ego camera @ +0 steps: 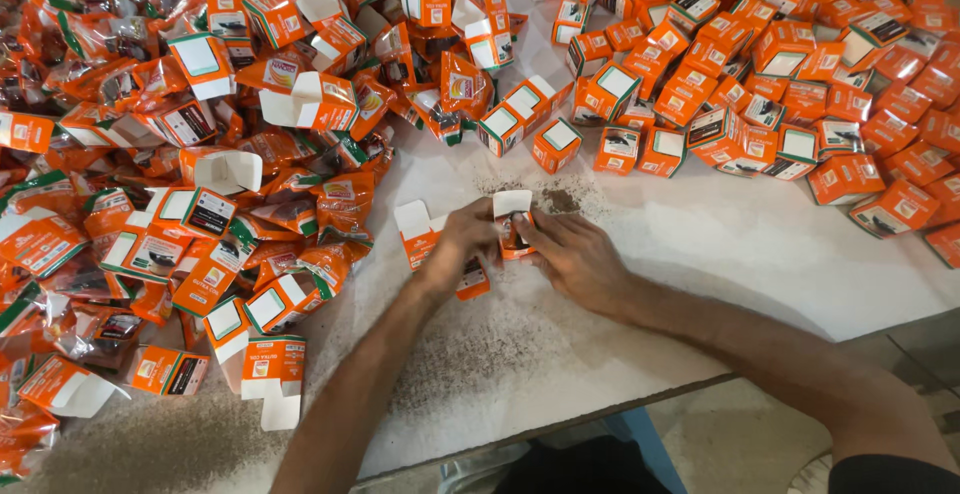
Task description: The person picks up a small orange carton from a large pile on the table, opens it, inserts a plastic sachet of product into the box, closes the carton, and places it back on the table, repeating this packing cycle continuously throughout the clip.
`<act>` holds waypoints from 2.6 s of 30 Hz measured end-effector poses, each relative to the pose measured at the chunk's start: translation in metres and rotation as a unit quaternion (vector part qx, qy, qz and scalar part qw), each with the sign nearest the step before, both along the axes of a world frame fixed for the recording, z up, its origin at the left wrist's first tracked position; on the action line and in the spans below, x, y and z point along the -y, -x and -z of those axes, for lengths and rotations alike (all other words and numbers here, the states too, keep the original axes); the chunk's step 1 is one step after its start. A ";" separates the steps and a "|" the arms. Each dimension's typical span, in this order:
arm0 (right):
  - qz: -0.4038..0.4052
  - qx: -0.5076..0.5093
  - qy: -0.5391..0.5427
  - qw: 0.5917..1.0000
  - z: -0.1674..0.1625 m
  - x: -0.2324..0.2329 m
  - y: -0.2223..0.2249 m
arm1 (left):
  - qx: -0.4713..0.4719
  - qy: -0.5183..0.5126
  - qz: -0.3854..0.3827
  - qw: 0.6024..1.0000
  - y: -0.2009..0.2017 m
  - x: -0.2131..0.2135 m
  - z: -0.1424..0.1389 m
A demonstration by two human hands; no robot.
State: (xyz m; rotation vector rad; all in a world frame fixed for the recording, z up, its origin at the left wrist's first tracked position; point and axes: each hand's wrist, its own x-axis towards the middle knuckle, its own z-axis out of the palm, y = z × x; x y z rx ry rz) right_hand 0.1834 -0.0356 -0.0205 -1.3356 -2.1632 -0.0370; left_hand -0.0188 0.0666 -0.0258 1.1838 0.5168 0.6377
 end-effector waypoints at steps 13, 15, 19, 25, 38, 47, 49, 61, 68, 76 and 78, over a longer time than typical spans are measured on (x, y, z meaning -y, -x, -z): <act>0.013 -0.143 0.092 0.985 -0.009 0.003 0.006 | -0.096 -0.522 -0.222 0.818 -0.013 0.024 -0.003; 0.012 -0.152 0.103 0.983 -0.007 0.001 0.004 | -0.072 -0.493 -0.158 0.853 -0.005 0.028 -0.007; -0.007 -0.179 0.087 0.980 0.002 -0.006 -0.002 | -0.071 -0.560 -0.083 0.821 0.004 0.027 -0.013; -0.002 -0.174 0.103 0.979 0.008 -0.006 -0.002 | -0.082 -0.482 -0.114 0.865 -0.003 0.027 -0.014; -0.033 -0.078 0.058 0.995 -0.012 -0.004 -0.004 | -0.140 -0.647 -0.094 0.744 0.004 0.030 -0.023; 0.149 -0.002 -0.283 0.947 -0.040 -0.027 -0.055 | -0.250 -0.642 -0.275 0.670 -0.059 -0.053 -0.014; 0.064 -0.238 0.000 0.969 -0.015 -0.026 -0.044 | -0.277 -0.634 -0.292 0.660 -0.075 -0.069 -0.016; -0.077 -0.511 0.278 0.809 0.028 -0.025 -0.041 | -0.082 -0.527 -0.155 0.832 -0.040 0.024 -0.036; -0.038 -0.400 0.239 0.884 -0.011 -0.020 -0.023 | -0.182 -0.511 -0.174 0.822 -0.079 -0.059 -0.068; -0.079 -0.387 0.191 0.899 0.006 -0.020 -0.020 | -0.398 -0.693 -0.203 0.566 -0.089 -0.161 -0.043; -0.082 -0.352 0.174 0.916 0.006 -0.021 -0.021 | -0.465 -0.746 -0.193 0.435 -0.083 -0.162 -0.019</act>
